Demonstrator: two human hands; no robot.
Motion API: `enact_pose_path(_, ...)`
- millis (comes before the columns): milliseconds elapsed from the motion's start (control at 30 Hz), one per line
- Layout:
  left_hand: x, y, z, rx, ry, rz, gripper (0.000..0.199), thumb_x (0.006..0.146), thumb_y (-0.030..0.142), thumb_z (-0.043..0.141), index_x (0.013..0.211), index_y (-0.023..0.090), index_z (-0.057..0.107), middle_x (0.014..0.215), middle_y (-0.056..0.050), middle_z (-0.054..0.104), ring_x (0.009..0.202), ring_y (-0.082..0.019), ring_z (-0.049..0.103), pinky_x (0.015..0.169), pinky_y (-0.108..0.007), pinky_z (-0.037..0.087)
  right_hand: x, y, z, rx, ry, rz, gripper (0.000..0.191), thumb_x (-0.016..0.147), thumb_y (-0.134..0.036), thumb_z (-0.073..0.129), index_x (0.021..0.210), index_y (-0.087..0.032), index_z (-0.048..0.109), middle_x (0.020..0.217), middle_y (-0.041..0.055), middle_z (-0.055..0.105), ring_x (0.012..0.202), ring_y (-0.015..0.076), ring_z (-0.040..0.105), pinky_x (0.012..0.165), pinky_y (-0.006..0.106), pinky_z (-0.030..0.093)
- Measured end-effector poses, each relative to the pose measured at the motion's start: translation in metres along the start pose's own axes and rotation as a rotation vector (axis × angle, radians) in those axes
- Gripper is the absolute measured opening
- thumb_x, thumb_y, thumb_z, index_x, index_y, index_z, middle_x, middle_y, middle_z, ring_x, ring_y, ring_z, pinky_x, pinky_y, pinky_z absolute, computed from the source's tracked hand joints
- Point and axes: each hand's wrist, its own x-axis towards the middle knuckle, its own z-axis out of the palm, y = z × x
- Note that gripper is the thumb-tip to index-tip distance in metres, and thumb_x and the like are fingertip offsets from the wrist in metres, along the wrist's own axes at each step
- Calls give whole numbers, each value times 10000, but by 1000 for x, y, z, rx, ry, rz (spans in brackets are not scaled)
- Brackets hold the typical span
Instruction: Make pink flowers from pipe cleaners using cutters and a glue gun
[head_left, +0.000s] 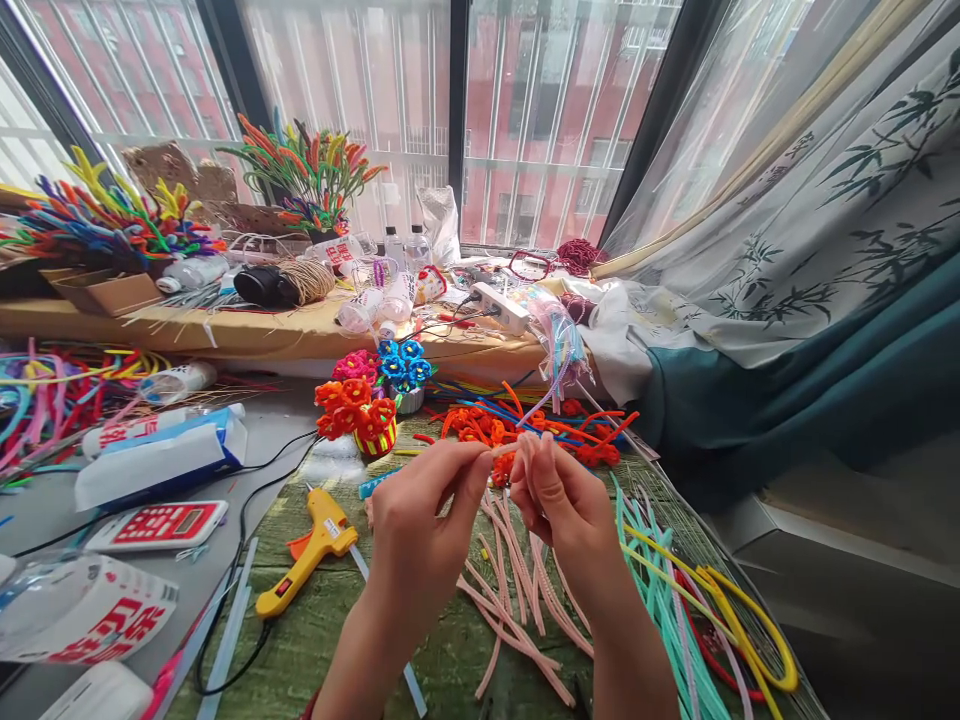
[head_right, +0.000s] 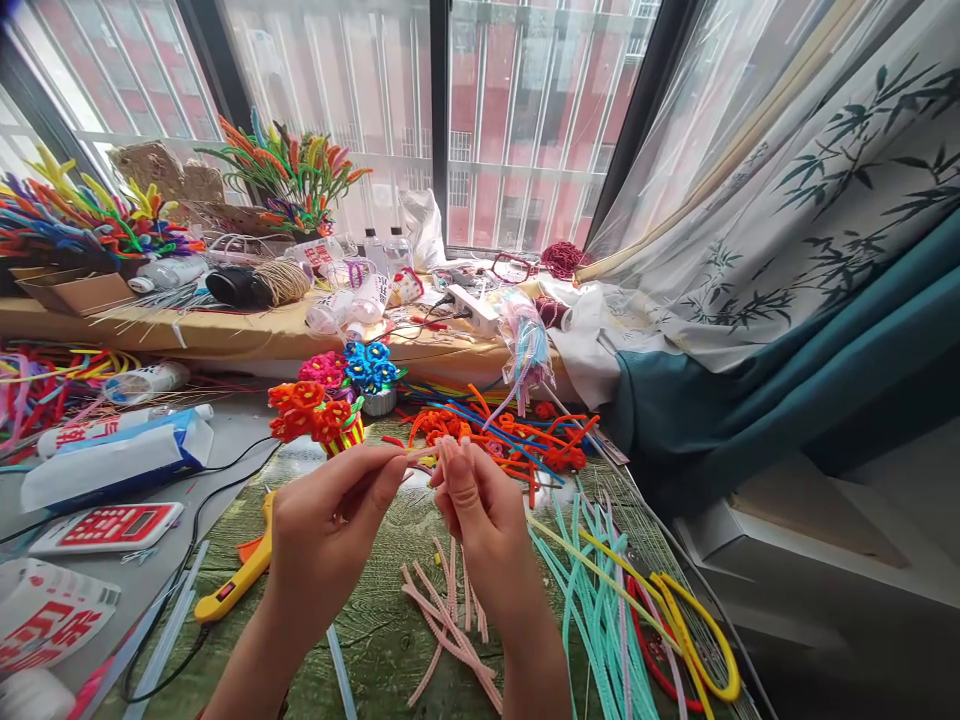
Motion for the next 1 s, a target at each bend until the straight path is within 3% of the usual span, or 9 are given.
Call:
enact_pose_path(167,1,-2,1,34,17,27,72,867,181,622,836,177,686,675,40,689,494,-61,521,504,-174,395,0,0,0,-5,0,-6,386,956,-500,459,744,-185,525,633,-48,390,525,78,312,443,206,251)
enact_pose_path(333,3,-6,0,-40,-61,24,84,874,191,617,830,174,687,619,57,637,455,-48,439,460,-173,340,2,4,-2,26,32,-18,384,949,-506,471,735,-190,514,612,-62,344,505,80,267,423,206,224)
enact_pose_path(500,4,-9,2,-97,-194,-25,130,898,228,582,828,176,678,626,44,622,499,-70,453,476,-193,335,5,7,-1,60,136,-76,354,873,-536,579,772,-201,521,687,-46,356,550,100,279,446,219,258)
enact_pose_path(633,6,-12,3,-74,-302,-33,257,947,289,494,785,174,656,602,37,578,537,-90,473,523,-216,346,5,5,0,-27,200,-107,349,857,-450,640,682,-204,465,676,-51,333,564,105,264,479,236,266)
enact_pose_path(767,9,-14,6,-47,-307,-50,371,980,331,394,747,167,631,600,24,553,559,-108,475,544,-231,350,5,5,3,-96,247,-137,377,856,-441,638,644,-205,434,656,-56,306,571,107,267,495,242,273)
enact_pose_path(867,10,-17,9,-36,-360,-50,361,970,328,409,700,172,591,589,31,547,539,-103,450,533,-226,344,6,7,5,-128,280,-126,399,834,-475,643,640,-210,417,650,-59,304,560,105,264,485,243,269)
enact_pose_path(1000,9,-26,6,51,-499,-52,232,947,254,465,788,180,617,739,2,642,673,-134,553,621,-244,385,8,12,1,-180,331,-103,444,811,-495,658,606,-215,380,625,-63,295,550,102,268,480,242,282)
